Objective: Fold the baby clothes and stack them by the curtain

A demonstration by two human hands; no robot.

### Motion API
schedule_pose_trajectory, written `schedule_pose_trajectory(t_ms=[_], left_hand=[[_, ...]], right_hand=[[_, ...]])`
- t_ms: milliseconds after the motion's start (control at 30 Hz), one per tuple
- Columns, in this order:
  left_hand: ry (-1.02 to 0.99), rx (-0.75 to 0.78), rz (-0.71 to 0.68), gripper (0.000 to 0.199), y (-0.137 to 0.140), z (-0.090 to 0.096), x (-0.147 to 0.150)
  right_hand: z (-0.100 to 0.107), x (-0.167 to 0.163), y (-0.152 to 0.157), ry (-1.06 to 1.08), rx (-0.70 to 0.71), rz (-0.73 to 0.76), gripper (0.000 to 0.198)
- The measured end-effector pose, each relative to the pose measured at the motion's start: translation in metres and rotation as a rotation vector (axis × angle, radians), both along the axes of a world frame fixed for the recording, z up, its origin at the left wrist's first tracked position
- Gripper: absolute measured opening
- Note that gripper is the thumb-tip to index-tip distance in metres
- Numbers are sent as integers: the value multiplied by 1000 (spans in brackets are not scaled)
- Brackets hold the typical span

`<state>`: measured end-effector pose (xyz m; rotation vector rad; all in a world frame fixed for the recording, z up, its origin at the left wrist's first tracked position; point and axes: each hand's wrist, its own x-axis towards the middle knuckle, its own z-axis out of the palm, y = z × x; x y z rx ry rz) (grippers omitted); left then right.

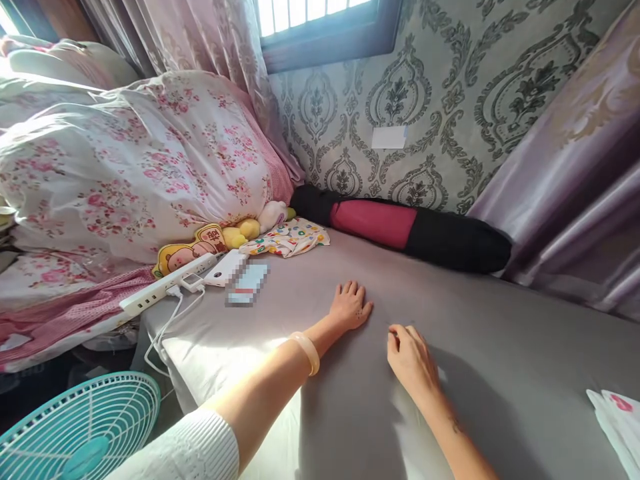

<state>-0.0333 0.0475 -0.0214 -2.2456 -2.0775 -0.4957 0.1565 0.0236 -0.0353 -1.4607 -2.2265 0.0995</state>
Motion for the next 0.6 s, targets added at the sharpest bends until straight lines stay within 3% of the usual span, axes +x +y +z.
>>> schedule_pose_trajectory(t_ms=[167,267,300,333,500,600], left_hand=[[-91,-4,-40,47,2,4,-6],[-507,-82,-41,30,13,10,-21],[-735,-116,-1,22,19,13,-28],[-838,-127,37,16,25,15,-36],[-1147,-8,301,21,54,25,-88],[-1324,112,473,15,63,32,-125]], right_hand=[[-9,0,-6,-1,120,7,31],[-13,-1,-9,1,188,10,31],[-13,-2,-10,-3,201,7,31],[-14,-2,-12,-9,208,3,31],[-10,-5,-15,-27,187,-24,30],[-8,-5,-17,-32,173,-28,30]])
